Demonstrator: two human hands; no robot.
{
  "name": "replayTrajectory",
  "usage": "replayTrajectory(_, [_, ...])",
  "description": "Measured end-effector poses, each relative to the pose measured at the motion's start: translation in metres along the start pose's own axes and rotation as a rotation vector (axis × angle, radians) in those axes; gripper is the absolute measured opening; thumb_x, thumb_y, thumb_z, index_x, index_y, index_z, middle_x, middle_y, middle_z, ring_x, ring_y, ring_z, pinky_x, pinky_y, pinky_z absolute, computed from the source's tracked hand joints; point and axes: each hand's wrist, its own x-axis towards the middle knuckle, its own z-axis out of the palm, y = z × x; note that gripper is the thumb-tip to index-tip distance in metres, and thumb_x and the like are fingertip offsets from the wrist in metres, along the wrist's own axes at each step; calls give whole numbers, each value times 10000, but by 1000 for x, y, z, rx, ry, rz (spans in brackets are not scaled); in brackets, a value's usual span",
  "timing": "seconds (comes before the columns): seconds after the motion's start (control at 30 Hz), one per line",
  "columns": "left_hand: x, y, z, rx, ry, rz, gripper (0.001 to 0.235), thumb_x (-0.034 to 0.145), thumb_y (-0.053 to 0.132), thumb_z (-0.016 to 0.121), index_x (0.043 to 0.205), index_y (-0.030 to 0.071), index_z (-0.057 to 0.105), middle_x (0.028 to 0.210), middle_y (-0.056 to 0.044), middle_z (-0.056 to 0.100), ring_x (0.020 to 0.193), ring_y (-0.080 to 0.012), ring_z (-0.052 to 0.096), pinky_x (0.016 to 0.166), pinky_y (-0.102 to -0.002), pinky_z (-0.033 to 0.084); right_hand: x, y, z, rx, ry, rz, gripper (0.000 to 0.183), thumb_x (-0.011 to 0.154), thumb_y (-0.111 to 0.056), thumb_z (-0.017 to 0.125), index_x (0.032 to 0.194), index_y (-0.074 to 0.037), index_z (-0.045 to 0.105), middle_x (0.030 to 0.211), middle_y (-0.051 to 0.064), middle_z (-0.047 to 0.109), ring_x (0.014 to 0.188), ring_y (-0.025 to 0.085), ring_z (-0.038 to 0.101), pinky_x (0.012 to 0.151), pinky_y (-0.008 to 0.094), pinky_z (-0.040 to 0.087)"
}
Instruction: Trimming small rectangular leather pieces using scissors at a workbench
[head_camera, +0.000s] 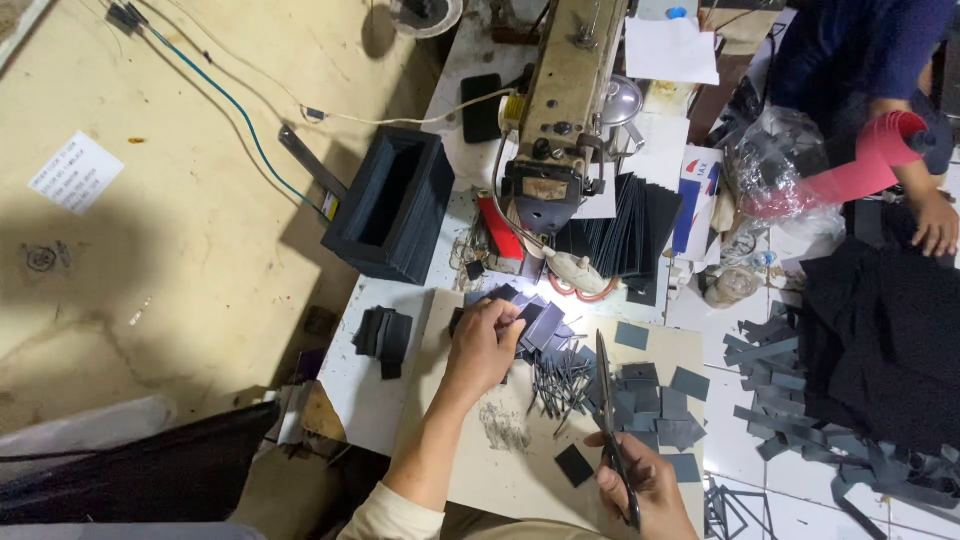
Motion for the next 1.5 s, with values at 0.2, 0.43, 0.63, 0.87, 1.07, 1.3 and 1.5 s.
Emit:
replayTrajectory(0.2, [12,20,-12,-880,-238,-88,128,1002,154,593,1108,82,589,1142,-137,671,1087,-246,655,981,-370,541,14,-2,17,-3,23,-53,522,831,-296,766,1166,101,714,472,136,555,355,215,509,409,324,370])
replayTrajectory(0.43, [42,21,25,-1247,-246,17,123,998,242,652,998,139,585,1010,-61,506,1050,-235,592,1201,-700,290,13,-11,40,-48,34,-124,501,866,-311,735,1157,95,694,448,100,521,350,194,478,420,325,406])
replayTrajectory(0.63, [42,45,5,-1495,-253,93,203,977,170,687,1147,95,605,1285,-144,606,1230,-273,590,1124,-470,467,10,-12,52,23,35,-168,434,879,-235,745,1154,94,678,468,107,509,342,196,475,390,304,363])
replayTrajectory(0.87, [0,31,-14,-1101,-151,-113,131,936,141,694,1002,61,615,1064,-145,650,999,-256,653,951,-418,583,3,-3,52,50,-7,-185,464,880,-271,739,1166,93,699,492,117,530,358,217,504,421,336,410])
replayTrajectory(1.07, [-41,32,-36,-906,-36,77,440,917,77,742,1292,90,511,967,-104,629,840,-165,636,710,-248,553,4,0,57,129,-190,-169,703,838,-446,774,1294,68,627,696,84,538,535,178,511,505,306,464])
replayTrajectory(1.3, [-52,34,-49,-629,-109,390,267,966,46,675,1220,42,595,1035,-113,700,902,-183,683,783,-279,626,-3,-19,64,36,-261,-134,789,817,-568,747,1355,-8,608,750,81,524,628,169,460,610,311,395])
replayTrajectory(1.5, [-54,46,-54,-628,-126,402,339,938,-29,702,1250,24,580,944,-79,650,783,-125,618,664,-219,593,-1,-23,62,22,-274,-134,824,800,-610,751,1365,-34,585,788,80,526,669,169,466,660,313,402])
